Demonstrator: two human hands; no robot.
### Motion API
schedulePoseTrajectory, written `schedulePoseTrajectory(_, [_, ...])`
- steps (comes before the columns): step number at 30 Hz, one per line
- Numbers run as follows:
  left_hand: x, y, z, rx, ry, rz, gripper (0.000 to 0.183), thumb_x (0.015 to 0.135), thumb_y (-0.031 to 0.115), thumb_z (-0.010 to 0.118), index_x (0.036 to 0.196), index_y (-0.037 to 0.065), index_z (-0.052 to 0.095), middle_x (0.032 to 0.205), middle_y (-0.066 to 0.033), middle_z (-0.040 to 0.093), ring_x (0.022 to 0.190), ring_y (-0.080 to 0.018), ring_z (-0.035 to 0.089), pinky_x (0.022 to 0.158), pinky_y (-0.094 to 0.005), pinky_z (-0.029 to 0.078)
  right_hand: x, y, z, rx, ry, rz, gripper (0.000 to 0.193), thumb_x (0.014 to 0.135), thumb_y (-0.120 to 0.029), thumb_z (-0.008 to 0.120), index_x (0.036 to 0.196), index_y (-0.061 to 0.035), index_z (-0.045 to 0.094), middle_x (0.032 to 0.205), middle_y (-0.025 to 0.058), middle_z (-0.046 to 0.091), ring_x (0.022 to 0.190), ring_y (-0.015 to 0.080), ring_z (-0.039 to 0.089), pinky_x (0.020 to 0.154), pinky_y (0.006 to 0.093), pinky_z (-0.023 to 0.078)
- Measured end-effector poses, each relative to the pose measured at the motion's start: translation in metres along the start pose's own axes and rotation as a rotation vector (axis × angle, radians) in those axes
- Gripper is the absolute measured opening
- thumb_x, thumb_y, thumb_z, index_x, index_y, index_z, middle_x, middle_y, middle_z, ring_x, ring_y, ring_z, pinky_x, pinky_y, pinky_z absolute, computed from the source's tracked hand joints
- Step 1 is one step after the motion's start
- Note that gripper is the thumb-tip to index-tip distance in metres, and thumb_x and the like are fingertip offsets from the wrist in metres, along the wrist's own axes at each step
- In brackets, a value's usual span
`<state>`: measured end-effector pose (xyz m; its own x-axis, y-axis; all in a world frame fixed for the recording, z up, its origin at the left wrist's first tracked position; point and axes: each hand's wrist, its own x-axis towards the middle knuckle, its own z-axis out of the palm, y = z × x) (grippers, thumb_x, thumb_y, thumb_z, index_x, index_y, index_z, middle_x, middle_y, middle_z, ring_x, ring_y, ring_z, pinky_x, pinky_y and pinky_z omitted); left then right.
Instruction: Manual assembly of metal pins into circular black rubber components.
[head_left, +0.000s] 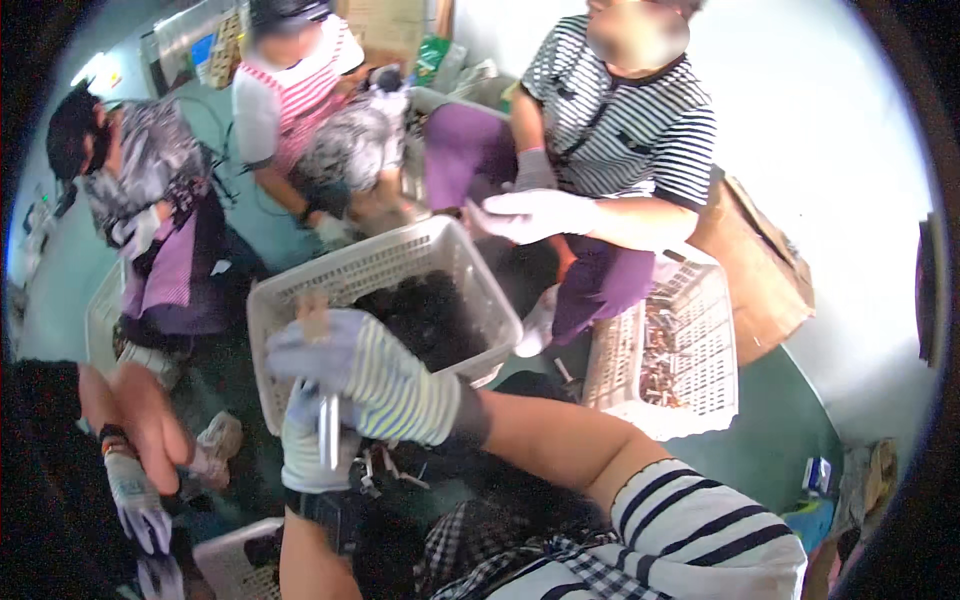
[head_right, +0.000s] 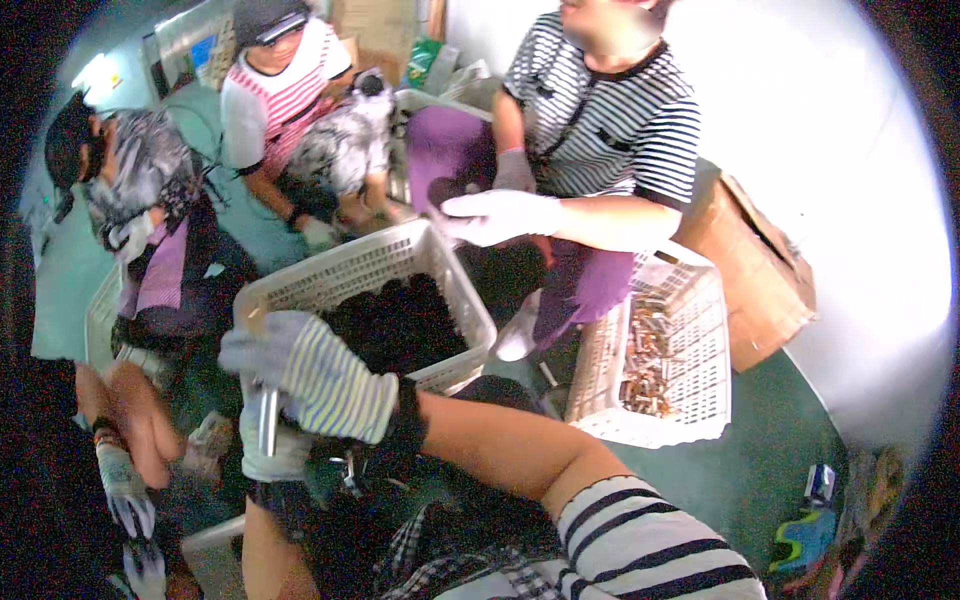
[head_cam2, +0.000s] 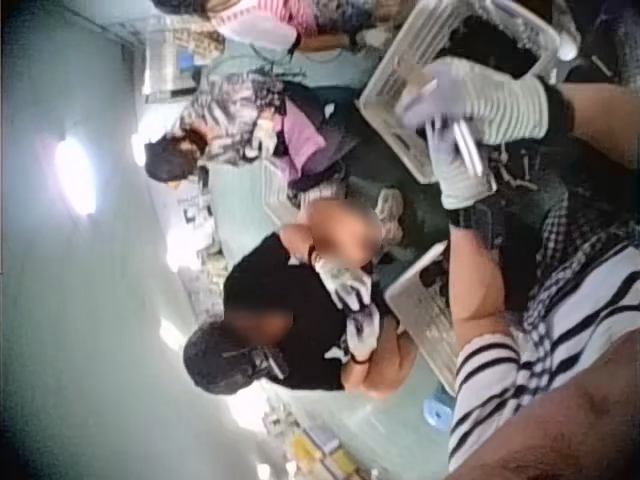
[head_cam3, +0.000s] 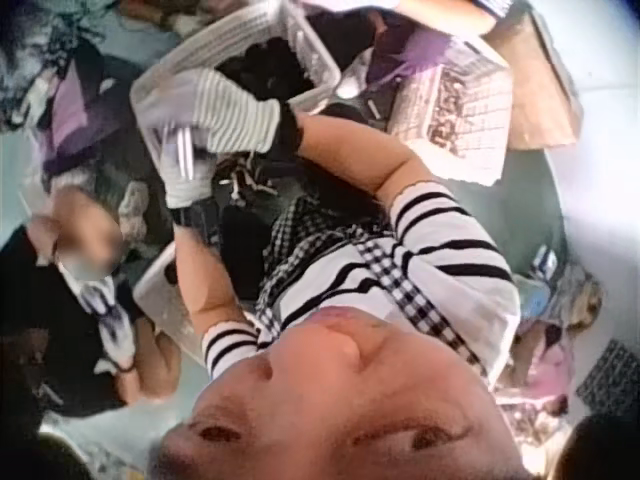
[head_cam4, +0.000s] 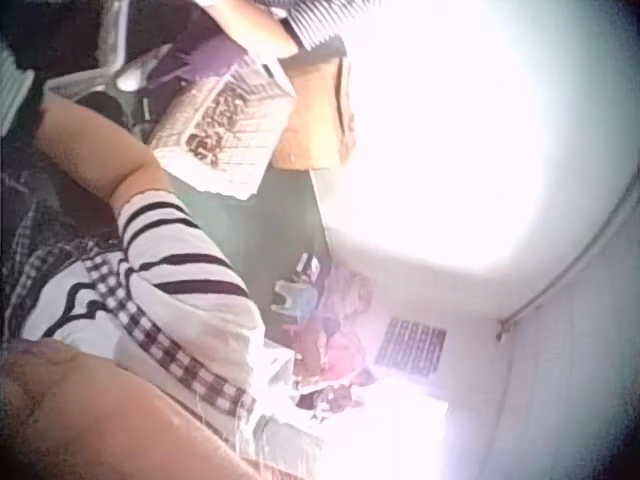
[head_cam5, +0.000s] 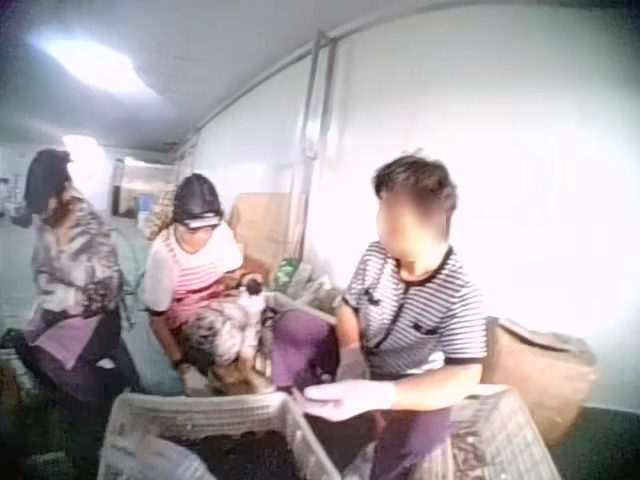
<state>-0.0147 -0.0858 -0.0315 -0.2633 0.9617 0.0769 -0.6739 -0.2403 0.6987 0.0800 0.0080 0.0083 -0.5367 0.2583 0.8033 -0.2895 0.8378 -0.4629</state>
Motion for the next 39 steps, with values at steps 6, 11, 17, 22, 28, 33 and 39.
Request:
schedulePoseTrajectory(6, [-0.007, 0.007, 0.016, -0.401, 0.353, -0.062, 0.019, 0.083, 0.002, 0.053, 0.1, 0.011, 0.049, 0.099, -0.011, 0.06, 0.088, -0.0269, 0.062, 0.083, -0.0466, 0.052, -0.013, -0.003, 0.001, -0.014, -0.01, -0.102, 0.047, 0.07, -0.017, 0.062, 0.117, -0.015, 0.056, 0.123, 0.0061, 0.057, 0.117, 0.0331, 0.047, 0.102, 0.0467, 0.034])
schedulePoseTrajectory(11, [-0.009, -0.006, -0.049, -0.504, 0.161, -0.068, 0.033, 0.088, 0.014, 0.051, 0.119, 0.008, 0.042, 0.115, -0.0107, 0.054, 0.104, -0.0251, 0.056, 0.091, -0.0419, 0.047, -0.014, -0.013, 0.001, 0.032, -0.158, -0.14, 0.055, 0.066, -0.023, 0.062, 0.119, -0.016, 0.054, 0.131, 0.006, 0.05, 0.125, 0.0325, 0.041, 0.108, 0.0495, 0.025])
schedulePoseTrajectory(17, [-0.012, -0.012, -0.111, -0.835, 0.089, -0.045, 0.051, 0.094, 0.025, 0.049, 0.139, 0.006, 0.035, 0.131, -0.0104, 0.048, 0.12, -0.0232, 0.05, 0.099, -0.0371, 0.043, -0.008, -0.021, -0.004, -0.116, -0.265, -0.195, 0.055, 0.061, -0.025, 0.066, 0.115, -0.0199, 0.057, 0.126, 0.0072, 0.052, 0.124, 0.0332, 0.042, 0.107, 0.0504, 0.026])
schedulePoseTrajectory(22, [-0.009, 0.04, -0.01, 0.436, 0.197, 0.187, 0.049, 0.093, 0.012, 0.046, 0.14, 0.004, 0.033, 0.129, -0.0155, 0.05, 0.115, -0.0251, 0.053, 0.096, -0.0367, 0.045, 0.0, -0.007, 0.001, 0.271, -0.28, -0.205, 0.046, 0.058, 0.001, 0.062, 0.102, -0.0106, 0.057, 0.123, 0.0143, 0.052, 0.114, 0.0374, 0.048, 0.096, 0.0481, 0.039])
schedulePoseTrajectory(28, [0.011, 0.046, 0.006, 0.392, 0.408, 0.363, 0.045, 0.085, 0.004, 0.056, 0.129, 0.002, 0.047, 0.116, -0.0139, 0.058, 0.105, -0.019, 0.057, 0.09, -0.0299, 0.047, -0.005, -0.001, -0.004, -0.001, -0.2, 0.16, 0.075, 0.068, -0.019, 0.074, 0.135, -0.0093, 0.041, 0.121, 0.0223, 0.05, 0.11, 0.0413, 0.051, 0.095, 0.0437, 0.043])
schedulePoseTrajectory(33, [0.013, 0.043, 0.013, 0.535, 0.377, 0.437, 0.039, 0.085, -0.006, 0.052, 0.123, 0.003, 0.051, 0.117, -0.0126, 0.06, 0.11, -0.0197, 0.056, 0.098, -0.0316, 0.043, -0.013, -0.002, 0.022, 0.182, -0.17, 0.303, 0.082, 0.07, -0.009, 0.071, 0.142, -0.0116, 0.032, 0.124, 0.0218, 0.05, 0.108, 0.0415, 0.053, 0.094, 0.0424, 0.044])
schedulePoseTrajectory(39, [0.013, 0.057, 0.018, 0.553, 0.277, 0.424, 0.034, 0.087, 0.003, 0.057, 0.121, 0.003, 0.054, 0.115, -0.0122, 0.061, 0.107, -0.0204, 0.058, 0.097, -0.0324, 0.043, -0.005, -0.006, 0.015, 0.245, -0.187, 0.385, 0.074, 0.075, -0.005, 0.065, 0.142, -0.0141, 0.035, 0.12, 0.0224, 0.055, 0.106, 0.0387, 0.056, 0.089, 0.0413, 0.047])
